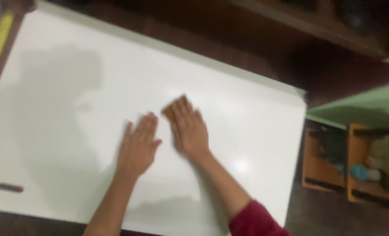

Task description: The person wipes a white desk surface with a brown cloth. They then remove various items from the shelf above, including a wallet, glasses, a speaker, and a keyboard, placing them on the desk. Finally, they wipe the empty wooden shelf with the cloth.

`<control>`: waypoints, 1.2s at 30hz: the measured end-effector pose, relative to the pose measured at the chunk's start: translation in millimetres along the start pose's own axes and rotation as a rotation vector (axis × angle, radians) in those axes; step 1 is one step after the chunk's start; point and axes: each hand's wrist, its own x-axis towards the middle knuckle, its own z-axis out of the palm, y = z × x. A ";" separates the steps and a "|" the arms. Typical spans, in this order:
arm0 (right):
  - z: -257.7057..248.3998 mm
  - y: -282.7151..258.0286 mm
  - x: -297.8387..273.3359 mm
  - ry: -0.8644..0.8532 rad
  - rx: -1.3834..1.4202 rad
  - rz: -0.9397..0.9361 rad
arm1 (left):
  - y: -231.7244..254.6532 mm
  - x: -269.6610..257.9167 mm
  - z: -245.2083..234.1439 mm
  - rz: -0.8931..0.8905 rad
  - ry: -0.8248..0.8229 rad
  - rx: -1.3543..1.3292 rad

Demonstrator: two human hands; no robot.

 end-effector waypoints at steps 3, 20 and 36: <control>15.6 -8.4 82.7 0.028 -0.049 0.009 | -61.0 -19.0 -4.8 -0.208 0.089 0.037; 90.6 -169.5 -21.2 -0.119 0.067 -0.273 | -188.1 -80.4 -25.0 -0.543 0.221 -0.052; 103.6 -170.5 179.4 -0.038 -0.124 -0.115 | -180.4 -78.7 -40.6 -0.561 0.293 -0.125</control>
